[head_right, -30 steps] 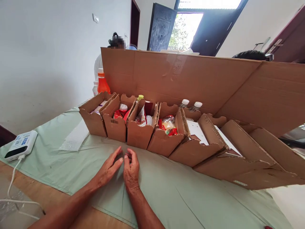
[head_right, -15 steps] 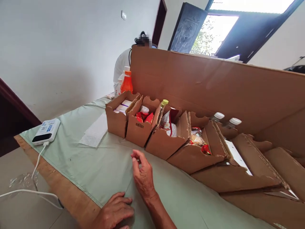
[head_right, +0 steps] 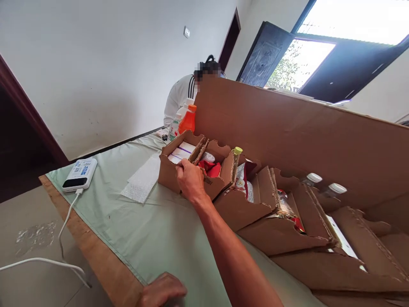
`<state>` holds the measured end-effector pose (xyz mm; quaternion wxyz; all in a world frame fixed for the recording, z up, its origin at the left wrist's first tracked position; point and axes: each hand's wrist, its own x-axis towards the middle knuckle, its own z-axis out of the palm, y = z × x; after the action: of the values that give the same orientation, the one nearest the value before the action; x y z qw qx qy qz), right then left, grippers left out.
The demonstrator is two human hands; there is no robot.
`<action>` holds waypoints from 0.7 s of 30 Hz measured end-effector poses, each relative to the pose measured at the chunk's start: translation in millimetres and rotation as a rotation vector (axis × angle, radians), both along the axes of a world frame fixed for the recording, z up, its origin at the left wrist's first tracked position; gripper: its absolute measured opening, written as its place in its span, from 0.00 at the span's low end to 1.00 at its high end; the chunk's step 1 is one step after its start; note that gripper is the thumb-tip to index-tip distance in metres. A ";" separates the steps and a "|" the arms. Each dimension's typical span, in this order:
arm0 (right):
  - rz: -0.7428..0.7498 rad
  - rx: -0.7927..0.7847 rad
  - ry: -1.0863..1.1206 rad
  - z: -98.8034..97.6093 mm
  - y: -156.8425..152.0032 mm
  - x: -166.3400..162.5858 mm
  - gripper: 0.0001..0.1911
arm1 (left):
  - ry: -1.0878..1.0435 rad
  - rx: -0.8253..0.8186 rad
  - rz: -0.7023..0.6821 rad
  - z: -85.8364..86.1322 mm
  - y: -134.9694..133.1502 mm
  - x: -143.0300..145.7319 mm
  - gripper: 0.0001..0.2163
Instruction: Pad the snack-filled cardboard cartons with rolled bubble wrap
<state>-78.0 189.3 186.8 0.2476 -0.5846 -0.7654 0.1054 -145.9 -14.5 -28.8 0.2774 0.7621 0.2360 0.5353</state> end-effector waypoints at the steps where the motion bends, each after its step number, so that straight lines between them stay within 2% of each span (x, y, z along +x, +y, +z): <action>1: 0.003 0.008 0.005 -1.1 -5.1 -0.6 0.12 | -0.038 0.006 0.078 1.5 -1.5 -4.2 0.15; 4: 0.027 0.024 0.007 -3.5 -35.0 -0.6 0.10 | -0.129 -0.055 0.381 3.5 -11.0 -15.0 0.17; 7: 0.074 0.030 0.008 -7.7 -83.7 6.6 0.10 | -0.211 -0.215 0.617 12.6 -21.8 -29.1 0.19; 11: 0.163 0.025 0.136 -12.4 -152.7 45.1 0.12 | -0.340 -0.386 0.775 39.5 -28.7 -56.2 0.24; 13: 0.149 0.007 0.212 -10.9 -178.0 79.0 0.12 | -0.355 -0.475 0.782 50.8 -29.0 -68.4 0.27; 16: 0.034 0.007 0.268 -7.0 -204.0 140.5 0.11 | -0.341 -0.540 0.700 57.6 -24.3 -79.2 0.30; 19: -0.243 0.085 0.388 -13.7 -230.3 198.5 0.15 | -0.342 -0.534 0.579 60.5 -13.7 -79.5 0.35; 21: -0.387 0.128 0.506 -29.8 -253.3 223.3 0.24 | -0.357 -0.571 0.501 64.8 -7.0 -74.5 0.38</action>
<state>145.3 -64.1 157.0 0.4818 -0.6577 -0.5593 0.1501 -220.4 -21.5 36.0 0.3752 0.4690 0.5013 0.6228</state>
